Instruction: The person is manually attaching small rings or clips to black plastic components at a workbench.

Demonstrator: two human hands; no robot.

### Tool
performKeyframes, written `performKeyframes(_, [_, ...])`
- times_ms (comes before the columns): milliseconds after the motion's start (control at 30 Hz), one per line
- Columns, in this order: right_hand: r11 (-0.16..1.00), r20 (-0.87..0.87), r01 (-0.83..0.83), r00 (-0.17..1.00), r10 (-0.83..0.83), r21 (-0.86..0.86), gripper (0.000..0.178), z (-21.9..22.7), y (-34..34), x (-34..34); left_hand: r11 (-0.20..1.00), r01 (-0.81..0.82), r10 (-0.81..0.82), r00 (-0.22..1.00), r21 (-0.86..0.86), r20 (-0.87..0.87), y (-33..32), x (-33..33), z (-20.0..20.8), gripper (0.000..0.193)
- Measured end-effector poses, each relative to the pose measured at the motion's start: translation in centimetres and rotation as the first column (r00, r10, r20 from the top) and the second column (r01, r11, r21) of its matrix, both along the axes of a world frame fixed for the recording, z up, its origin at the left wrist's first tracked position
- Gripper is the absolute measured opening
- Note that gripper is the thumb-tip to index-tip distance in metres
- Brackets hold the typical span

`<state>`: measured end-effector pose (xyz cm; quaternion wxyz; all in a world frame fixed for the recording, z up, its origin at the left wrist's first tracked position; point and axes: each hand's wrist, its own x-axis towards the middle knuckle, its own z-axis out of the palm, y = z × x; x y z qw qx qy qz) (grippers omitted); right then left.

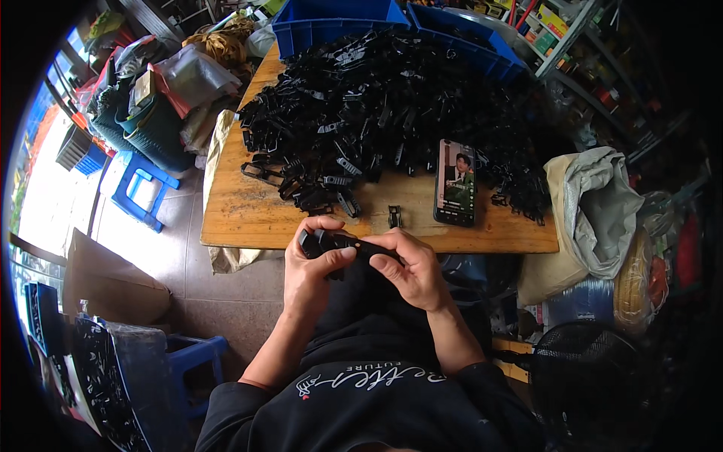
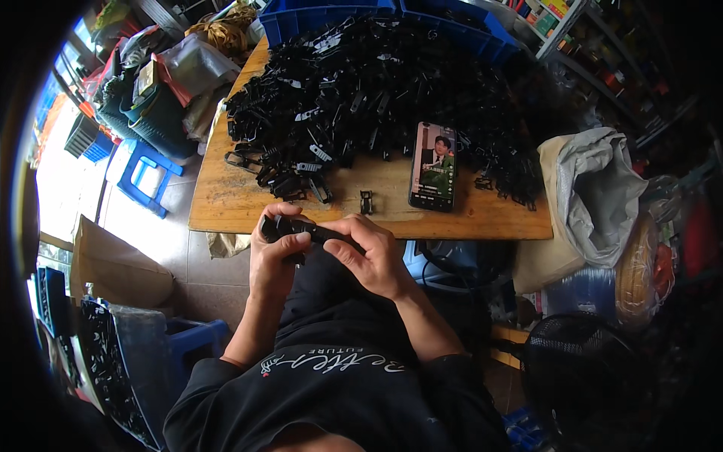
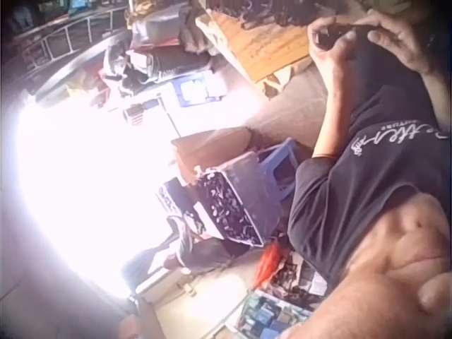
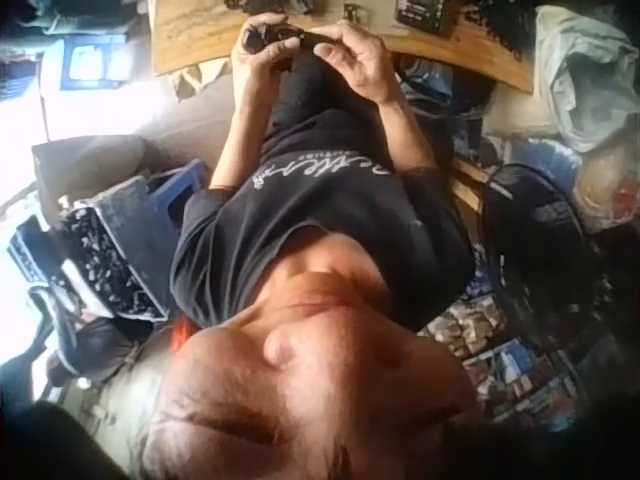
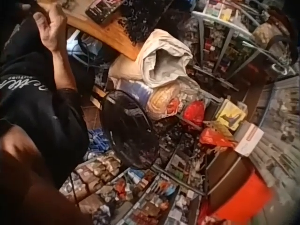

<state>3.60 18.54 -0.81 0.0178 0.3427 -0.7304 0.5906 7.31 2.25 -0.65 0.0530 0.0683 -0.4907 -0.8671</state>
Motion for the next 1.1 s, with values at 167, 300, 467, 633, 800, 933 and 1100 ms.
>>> performKeyframes(167, [0.981, 0.375, 0.031, 0.926, 0.043, -0.19, 0.042, -1.0, -2.6, 2.3, 0.97, -0.145, 0.124, 0.986, -0.193, -0.113, 2.4, -1.0, 0.9, 0.034])
performKeyframes(300, [0.907, 0.312, 0.231, 0.943, -0.12, -0.351, 0.051, -1.6, -5.2, 2.8, 0.947, -0.146, 0.105, 0.982, -0.285, -0.154, 3.8, -1.2, 0.6, 0.052])
performKeyframes(467, [0.921, 0.284, 0.223, 0.95, -0.132, -0.319, 0.055, -1.2, -4.9, 1.3, 0.966, -0.153, 0.128, 0.983, -0.207, -0.133, 5.3, -1.5, 2.3, 0.062])
performKeyframes(633, [0.915, 0.339, 0.254, 0.93, -0.142, -0.313, 0.052, -0.7, -4.5, 0.5, 0.839, -0.405, 0.111, 0.781, -0.363, -0.615, 5.5, -3.7, -0.3, 0.069])
performKeyframes(800, [0.707, 0.648, 0.347, 0.733, 0.206, -0.617, 0.043, 1.8, -3.7, -3.6, 0.797, -0.399, 0.083, 0.816, -0.454, -0.572, 4.9, -4.5, 1.9, 0.075])
performKeyframes(933, [0.459, 0.59, 0.372, 0.522, 0.616, -0.807, 0.038, 6.3, -1.3, -14.3, 0.74, -0.452, 0.185, 0.849, -0.498, -0.494, 1.6, -4.8, 3.7, 0.064])
performKeyframes(1100, [0.5, 0.504, 0.393, 0.858, 0.102, -0.771, 0.033, 15.8, 5.2, -40.0, 0.755, -0.392, 0.177, 0.893, -0.525, -0.413, -0.3, -6.5, 3.4, 0.048])
